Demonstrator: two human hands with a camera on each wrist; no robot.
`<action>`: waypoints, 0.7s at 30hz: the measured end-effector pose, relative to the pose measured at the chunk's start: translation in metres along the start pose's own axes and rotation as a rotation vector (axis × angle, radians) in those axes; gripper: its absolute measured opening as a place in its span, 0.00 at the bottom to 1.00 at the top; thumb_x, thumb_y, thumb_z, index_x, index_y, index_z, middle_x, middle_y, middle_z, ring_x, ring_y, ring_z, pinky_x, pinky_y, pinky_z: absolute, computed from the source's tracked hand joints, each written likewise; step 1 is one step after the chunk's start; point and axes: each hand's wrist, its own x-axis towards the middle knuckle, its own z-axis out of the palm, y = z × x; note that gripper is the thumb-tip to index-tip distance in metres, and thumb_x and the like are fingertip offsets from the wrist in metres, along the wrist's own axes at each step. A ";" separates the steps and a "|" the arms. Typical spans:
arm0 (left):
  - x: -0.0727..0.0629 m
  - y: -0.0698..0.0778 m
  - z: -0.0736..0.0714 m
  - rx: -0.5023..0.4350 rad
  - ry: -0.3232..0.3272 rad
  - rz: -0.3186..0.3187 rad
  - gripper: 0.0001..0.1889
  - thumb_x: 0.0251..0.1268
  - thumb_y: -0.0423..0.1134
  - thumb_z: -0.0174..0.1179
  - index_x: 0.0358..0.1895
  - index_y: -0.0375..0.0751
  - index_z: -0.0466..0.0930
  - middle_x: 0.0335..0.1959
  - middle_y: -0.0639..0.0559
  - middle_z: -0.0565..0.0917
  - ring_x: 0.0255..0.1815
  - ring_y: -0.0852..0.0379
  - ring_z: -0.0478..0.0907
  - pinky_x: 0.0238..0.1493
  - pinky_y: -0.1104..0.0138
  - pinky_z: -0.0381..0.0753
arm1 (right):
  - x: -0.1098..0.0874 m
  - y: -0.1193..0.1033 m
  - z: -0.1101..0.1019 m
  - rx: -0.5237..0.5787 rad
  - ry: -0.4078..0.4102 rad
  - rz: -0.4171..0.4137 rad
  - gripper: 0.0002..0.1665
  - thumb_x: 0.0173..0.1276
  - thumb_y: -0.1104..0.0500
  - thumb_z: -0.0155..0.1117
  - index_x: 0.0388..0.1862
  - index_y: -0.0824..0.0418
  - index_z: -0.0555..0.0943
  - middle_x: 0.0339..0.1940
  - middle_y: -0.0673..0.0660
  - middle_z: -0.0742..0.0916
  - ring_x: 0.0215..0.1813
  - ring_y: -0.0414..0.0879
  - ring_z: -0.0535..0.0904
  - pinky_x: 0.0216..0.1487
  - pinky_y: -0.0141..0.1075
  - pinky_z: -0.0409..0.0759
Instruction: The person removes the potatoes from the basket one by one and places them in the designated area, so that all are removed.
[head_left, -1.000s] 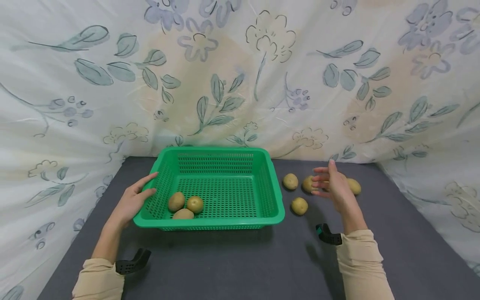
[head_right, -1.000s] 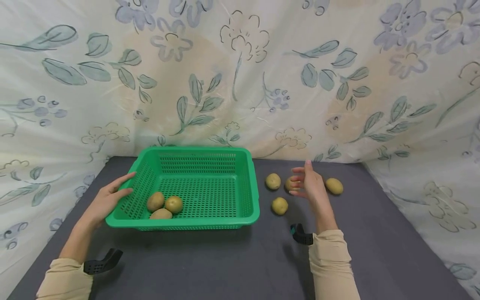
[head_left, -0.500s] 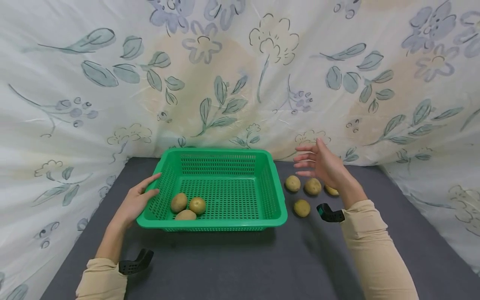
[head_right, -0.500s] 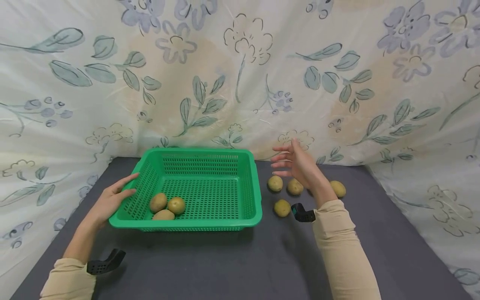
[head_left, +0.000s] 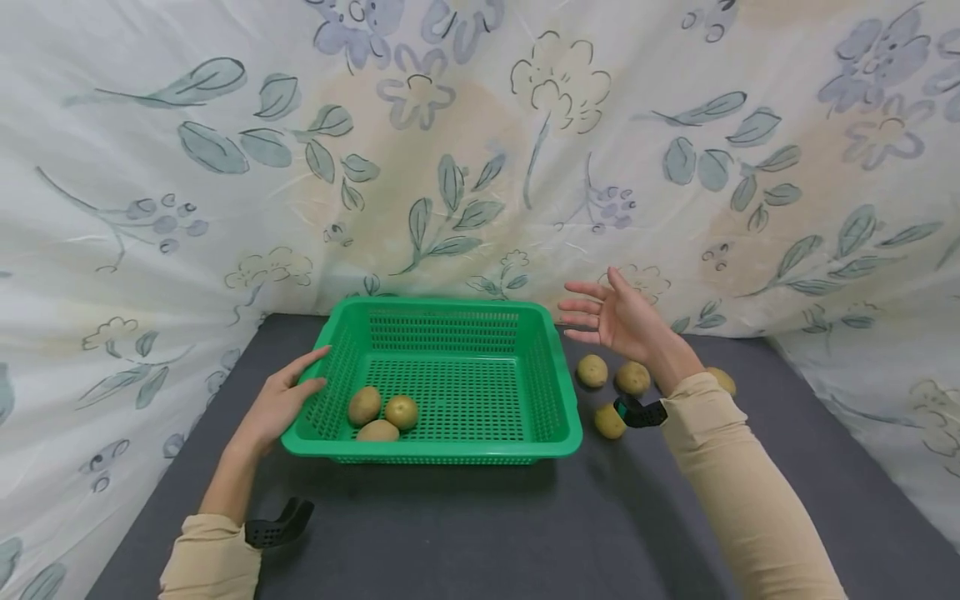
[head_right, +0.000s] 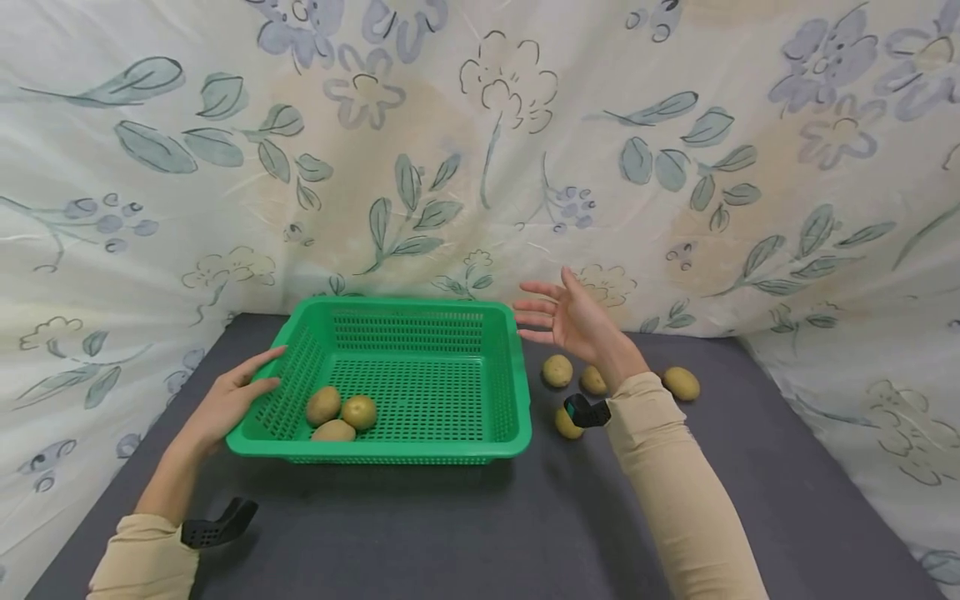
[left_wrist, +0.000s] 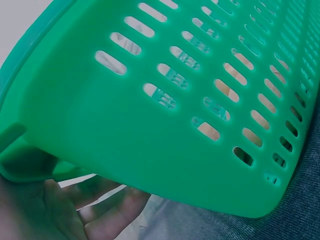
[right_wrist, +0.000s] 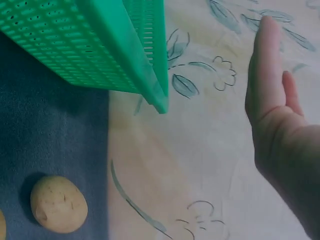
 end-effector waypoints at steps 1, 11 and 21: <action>0.000 0.000 0.000 0.000 -0.001 -0.001 0.29 0.76 0.39 0.46 0.76 0.42 0.50 0.75 0.35 0.43 0.73 0.30 0.37 0.63 0.34 0.48 | 0.003 0.000 0.000 0.027 -0.004 0.007 0.43 0.70 0.32 0.37 0.72 0.60 0.57 0.51 0.61 0.79 0.49 0.51 0.80 0.51 0.44 0.79; 0.001 0.001 -0.001 0.005 0.003 0.000 0.29 0.76 0.39 0.46 0.76 0.42 0.51 0.75 0.36 0.43 0.73 0.31 0.36 0.63 0.34 0.46 | 0.032 -0.006 0.014 -0.040 -0.031 0.055 0.48 0.71 0.31 0.35 0.77 0.60 0.47 0.58 0.61 0.75 0.53 0.52 0.78 0.49 0.44 0.80; 0.001 0.000 -0.001 0.000 0.006 -0.003 0.29 0.76 0.39 0.46 0.76 0.42 0.51 0.75 0.36 0.44 0.73 0.32 0.37 0.64 0.35 0.47 | 0.060 -0.004 0.043 -0.289 -0.058 0.131 0.46 0.73 0.31 0.26 0.76 0.62 0.51 0.69 0.70 0.64 0.64 0.60 0.67 0.54 0.48 0.76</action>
